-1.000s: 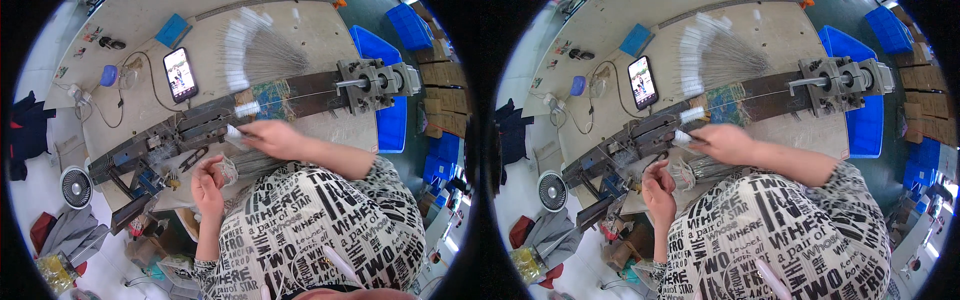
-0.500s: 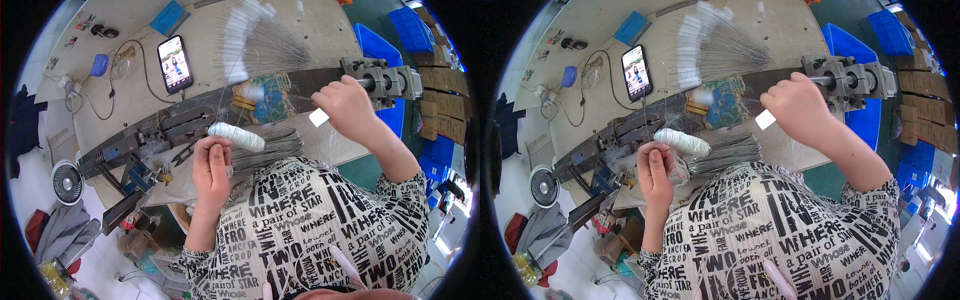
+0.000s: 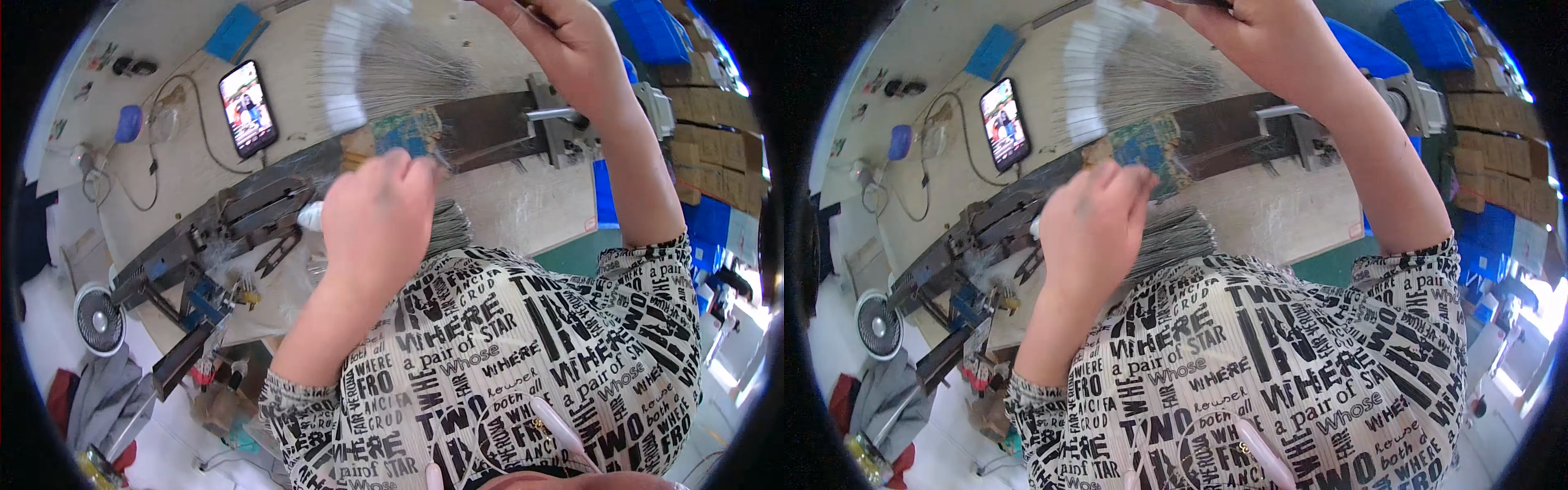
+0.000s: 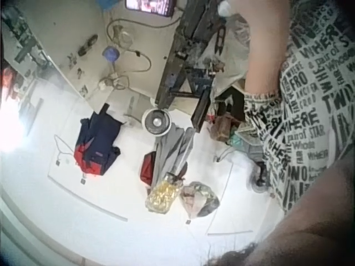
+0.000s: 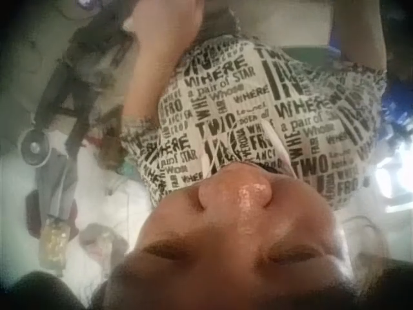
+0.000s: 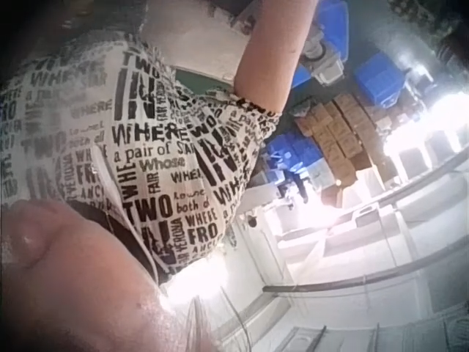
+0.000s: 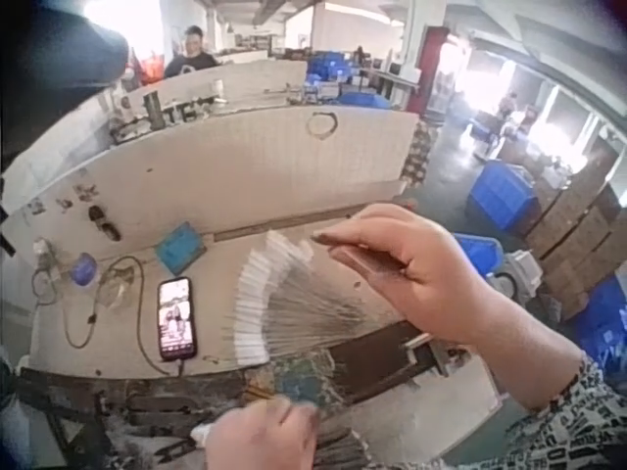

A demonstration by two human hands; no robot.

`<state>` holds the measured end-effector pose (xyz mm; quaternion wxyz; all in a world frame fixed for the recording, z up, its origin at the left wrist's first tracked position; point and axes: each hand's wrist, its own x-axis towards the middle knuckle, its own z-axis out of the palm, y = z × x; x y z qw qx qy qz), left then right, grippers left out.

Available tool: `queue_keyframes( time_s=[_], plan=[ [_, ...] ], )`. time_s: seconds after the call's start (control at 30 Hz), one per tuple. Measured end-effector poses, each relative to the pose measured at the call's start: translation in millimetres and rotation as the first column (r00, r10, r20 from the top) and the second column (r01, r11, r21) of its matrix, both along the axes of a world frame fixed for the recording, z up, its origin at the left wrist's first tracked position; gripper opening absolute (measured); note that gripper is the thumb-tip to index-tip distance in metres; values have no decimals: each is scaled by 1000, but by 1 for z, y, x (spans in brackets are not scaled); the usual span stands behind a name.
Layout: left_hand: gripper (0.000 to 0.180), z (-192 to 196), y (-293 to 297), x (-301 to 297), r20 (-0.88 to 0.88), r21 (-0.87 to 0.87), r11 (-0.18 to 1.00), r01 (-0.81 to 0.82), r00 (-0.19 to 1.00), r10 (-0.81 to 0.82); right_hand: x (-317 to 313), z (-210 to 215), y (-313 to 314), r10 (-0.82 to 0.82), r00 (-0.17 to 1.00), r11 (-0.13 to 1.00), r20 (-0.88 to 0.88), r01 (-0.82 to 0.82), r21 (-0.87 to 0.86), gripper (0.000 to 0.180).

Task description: The worker is manually assembling small cleaning brushes by inserting bundles of bristles into metal frames and securing them using a jig and thread.

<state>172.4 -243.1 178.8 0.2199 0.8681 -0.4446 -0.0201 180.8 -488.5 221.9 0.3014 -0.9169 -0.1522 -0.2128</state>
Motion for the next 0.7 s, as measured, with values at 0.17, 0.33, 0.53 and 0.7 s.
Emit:
queue_keyframes(
  time_s=[0.17, 0.33, 0.53, 0.7],
  plan=[
    [17, -1, 49, 42, 201, 38, 935, -353, 919, 339, -36, -18, 23, 35, 972, 999, -232, -38, -7, 39],
    [7, 21, 98, 36, 143, 26, 915, -402, 908, 394, -26, -19, 58, 137, 980, 991, -147, -135, 24, 41],
    [8, -3, -5, 6, -15, -58, 998, 14, 1000, -15, 6, 10, 29, 12, 993, 961, 116, -44, 273, 30],
    [1, -11, 8, 32, 229, -82, 996, -32, 972, 50, -27, -9, 21, 6, 990, 988, -142, 16, 151, 32]
  ],
)
